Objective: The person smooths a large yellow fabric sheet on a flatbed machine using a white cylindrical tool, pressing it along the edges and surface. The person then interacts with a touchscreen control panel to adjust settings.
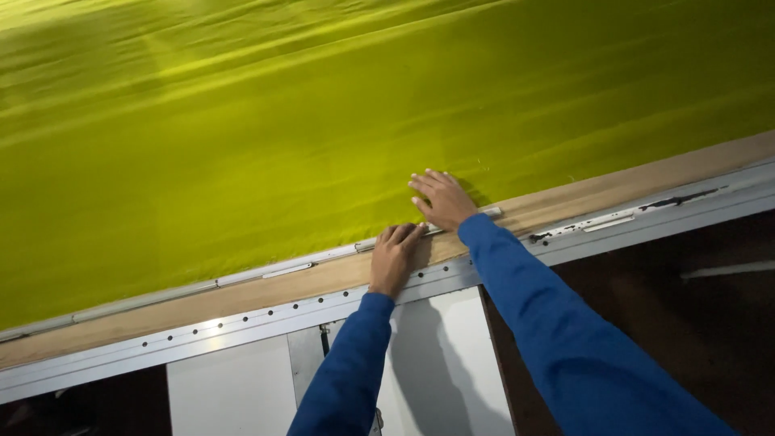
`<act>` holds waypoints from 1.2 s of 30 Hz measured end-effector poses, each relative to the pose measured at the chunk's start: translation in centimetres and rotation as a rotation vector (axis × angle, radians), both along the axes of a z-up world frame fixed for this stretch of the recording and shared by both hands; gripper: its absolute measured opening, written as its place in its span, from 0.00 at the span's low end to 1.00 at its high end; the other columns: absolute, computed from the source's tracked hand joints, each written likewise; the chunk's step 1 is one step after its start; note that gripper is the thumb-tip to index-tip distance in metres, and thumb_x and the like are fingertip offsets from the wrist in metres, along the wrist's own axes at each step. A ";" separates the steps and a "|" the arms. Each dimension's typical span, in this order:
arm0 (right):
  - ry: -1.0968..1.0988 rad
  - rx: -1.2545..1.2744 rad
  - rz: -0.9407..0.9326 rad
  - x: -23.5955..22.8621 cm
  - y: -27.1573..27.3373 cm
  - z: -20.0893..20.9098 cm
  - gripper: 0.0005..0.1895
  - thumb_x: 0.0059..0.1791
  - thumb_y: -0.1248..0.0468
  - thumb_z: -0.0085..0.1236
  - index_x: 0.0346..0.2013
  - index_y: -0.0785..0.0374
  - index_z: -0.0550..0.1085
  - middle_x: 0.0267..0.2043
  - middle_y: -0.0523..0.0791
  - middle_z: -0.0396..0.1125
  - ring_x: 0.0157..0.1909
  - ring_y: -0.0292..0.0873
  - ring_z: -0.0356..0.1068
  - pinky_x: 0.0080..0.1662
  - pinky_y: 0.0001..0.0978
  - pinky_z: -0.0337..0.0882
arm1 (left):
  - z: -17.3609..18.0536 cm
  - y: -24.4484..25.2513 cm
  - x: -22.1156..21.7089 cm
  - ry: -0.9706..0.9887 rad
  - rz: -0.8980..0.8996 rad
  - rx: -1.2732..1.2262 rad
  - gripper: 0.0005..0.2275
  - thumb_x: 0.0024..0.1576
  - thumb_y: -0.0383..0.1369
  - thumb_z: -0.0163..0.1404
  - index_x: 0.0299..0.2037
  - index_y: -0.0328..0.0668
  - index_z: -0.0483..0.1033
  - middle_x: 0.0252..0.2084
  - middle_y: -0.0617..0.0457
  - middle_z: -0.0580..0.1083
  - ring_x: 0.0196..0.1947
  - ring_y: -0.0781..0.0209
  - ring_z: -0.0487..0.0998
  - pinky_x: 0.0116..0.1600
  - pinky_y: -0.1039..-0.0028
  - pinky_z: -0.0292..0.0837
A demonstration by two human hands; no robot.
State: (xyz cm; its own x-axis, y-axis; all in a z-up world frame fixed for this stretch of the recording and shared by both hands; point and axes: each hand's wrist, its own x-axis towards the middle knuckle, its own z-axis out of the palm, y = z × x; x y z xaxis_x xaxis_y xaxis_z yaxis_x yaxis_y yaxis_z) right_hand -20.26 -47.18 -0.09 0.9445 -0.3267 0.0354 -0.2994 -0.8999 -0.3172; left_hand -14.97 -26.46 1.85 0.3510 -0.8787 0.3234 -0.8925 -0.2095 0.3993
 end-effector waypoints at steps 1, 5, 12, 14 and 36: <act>0.002 0.003 0.001 -0.3 -0.1 0.2 0.23 0.59 0.50 0.42 0.68 0.49 0.69 0.72 0.41 0.63 0.76 0.50 0.56 0.75 0.55 0.53 | -0.5 -0.1 -0.1 0.002 0.001 0.003 0.13 0.65 0.30 0.48 0.59 0.55 0.77 0.50 0.51 0.76 0.55 0.52 0.76 0.57 0.63 0.73; 0.073 0.020 0.035 -0.8 0.1 1.8 0.25 0.59 0.49 0.41 0.71 0.47 0.66 0.78 0.37 0.55 0.80 0.49 0.48 0.77 0.56 0.45 | -0.5 0.0 -0.5 0.000 0.013 -0.015 0.15 0.65 0.30 0.49 0.61 0.55 0.76 0.52 0.51 0.75 0.57 0.53 0.74 0.58 0.64 0.70; 0.154 -0.072 0.048 -0.5 -0.3 1.3 0.29 0.56 0.44 0.43 0.73 0.43 0.63 0.80 0.32 0.50 0.81 0.45 0.44 0.78 0.52 0.44 | -1.7 -0.2 -0.5 -0.065 0.018 -0.151 0.14 0.63 0.32 0.50 0.59 0.55 0.78 0.50 0.51 0.76 0.54 0.52 0.75 0.58 0.64 0.69; 0.158 -0.059 0.042 -0.5 0.1 1.8 0.29 0.57 0.44 0.42 0.73 0.43 0.63 0.80 0.31 0.49 0.81 0.45 0.44 0.79 0.51 0.43 | -1.5 0.0 -0.5 -0.063 0.027 -0.147 0.14 0.64 0.32 0.50 0.59 0.54 0.78 0.50 0.51 0.76 0.55 0.52 0.74 0.59 0.64 0.69; 0.115 -0.062 -0.017 -0.5 0.5 1.9 0.30 0.54 0.45 0.46 0.72 0.41 0.63 0.79 0.31 0.51 0.80 0.44 0.46 0.79 0.50 0.44 | -2.1 0.2 0.1 -0.032 0.004 -0.199 0.13 0.61 0.35 0.55 0.56 0.50 0.80 0.49 0.50 0.76 0.53 0.51 0.75 0.56 0.63 0.70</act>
State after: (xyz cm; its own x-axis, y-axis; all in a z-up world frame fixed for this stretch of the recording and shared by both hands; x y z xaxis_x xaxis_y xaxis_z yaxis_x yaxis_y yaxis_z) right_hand -20.79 -46.64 1.77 0.9379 -0.3430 -0.0522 -0.3457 -0.9113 -0.2237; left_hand -14.91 -26.30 -0.21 0.3408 -0.7950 0.5018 -0.9049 -0.1326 0.4044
